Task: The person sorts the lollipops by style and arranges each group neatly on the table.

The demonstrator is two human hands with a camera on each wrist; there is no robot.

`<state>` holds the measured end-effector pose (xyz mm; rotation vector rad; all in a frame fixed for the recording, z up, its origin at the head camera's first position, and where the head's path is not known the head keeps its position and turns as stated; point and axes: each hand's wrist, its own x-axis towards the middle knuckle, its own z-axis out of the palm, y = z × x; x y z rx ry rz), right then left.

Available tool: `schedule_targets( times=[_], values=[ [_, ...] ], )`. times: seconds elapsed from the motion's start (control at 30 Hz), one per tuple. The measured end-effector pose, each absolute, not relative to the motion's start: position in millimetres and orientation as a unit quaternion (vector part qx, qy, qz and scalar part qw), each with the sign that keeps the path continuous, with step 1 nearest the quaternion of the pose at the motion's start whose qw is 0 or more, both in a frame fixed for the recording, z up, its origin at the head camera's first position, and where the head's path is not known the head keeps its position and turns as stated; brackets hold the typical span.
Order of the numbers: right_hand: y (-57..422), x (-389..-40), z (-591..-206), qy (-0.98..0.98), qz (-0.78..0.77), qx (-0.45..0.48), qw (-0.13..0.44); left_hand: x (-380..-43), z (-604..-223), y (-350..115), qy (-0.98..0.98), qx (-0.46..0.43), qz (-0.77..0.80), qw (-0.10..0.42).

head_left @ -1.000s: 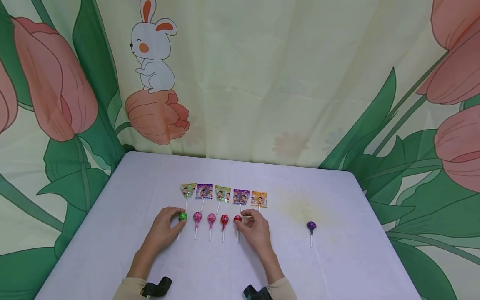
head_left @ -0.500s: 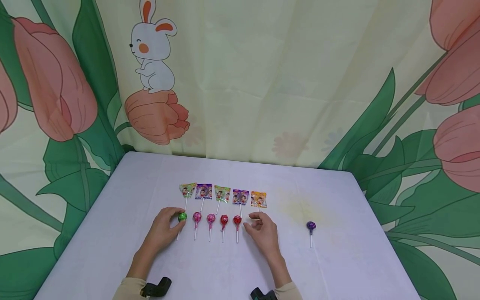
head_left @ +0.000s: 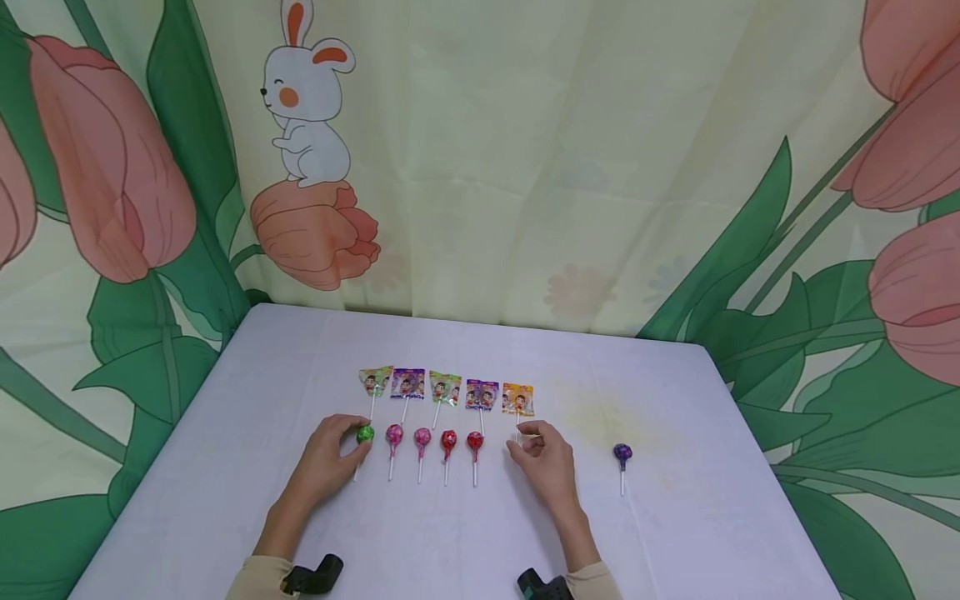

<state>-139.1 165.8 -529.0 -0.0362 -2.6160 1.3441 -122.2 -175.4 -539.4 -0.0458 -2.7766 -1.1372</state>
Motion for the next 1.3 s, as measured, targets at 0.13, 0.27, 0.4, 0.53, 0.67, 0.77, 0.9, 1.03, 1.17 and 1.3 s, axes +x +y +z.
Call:
schedule_targets(
  times=[0.13,0.27,0.4,0.53,0.67,0.77,0.9,1.03,1.17,1.3],
  values=[
    [173.6,-140.4,-528.1,-0.883,0.456,-0.021,0.109,-122.0,-539.2,-175.3,-0.923,-0.013,-0.379,0.068],
    [182.6,-141.0,-527.8,-0.881,0.457,-0.027,0.120,-121.3,-538.7,-174.7,-0.924,-0.016,-0.376,0.072],
    [191.2,-141.1,-527.5,-0.884,0.451,-0.040,0.120,-121.2,-537.9,-174.1,-0.924,-0.016,-0.375,0.075],
    [199.4,-141.6,-527.4,-0.884,0.446,-0.049,0.131,-121.3,-537.0,-174.4,-0.923,-0.012,-0.378,0.068],
    [206.6,-141.9,-528.5,-0.884,0.442,-0.057,0.144,-121.4,-536.4,-175.2,-0.923,-0.010,-0.379,0.061],
    [211.0,-141.4,-529.0,-0.884,0.442,-0.062,0.141,-121.3,-535.8,-175.3,-0.923,-0.012,-0.378,0.062],
    [216.2,-141.1,-529.0,-0.882,0.444,-0.068,0.142,-121.3,-535.7,-175.5,-0.924,-0.015,-0.377,0.065],
    [221.0,-140.7,-528.1,-0.881,0.444,-0.073,0.145,-121.6,-536.7,-175.4,-0.925,-0.015,-0.374,0.068],
    [225.1,-140.1,-525.3,-0.880,0.445,-0.078,0.145,-121.1,-537.4,-174.9,-0.925,-0.015,-0.372,0.069],
    [228.5,-139.1,-522.4,-0.878,0.448,-0.076,0.148,-120.4,-536.6,-174.6,-0.926,-0.017,-0.371,0.067]
  ],
)
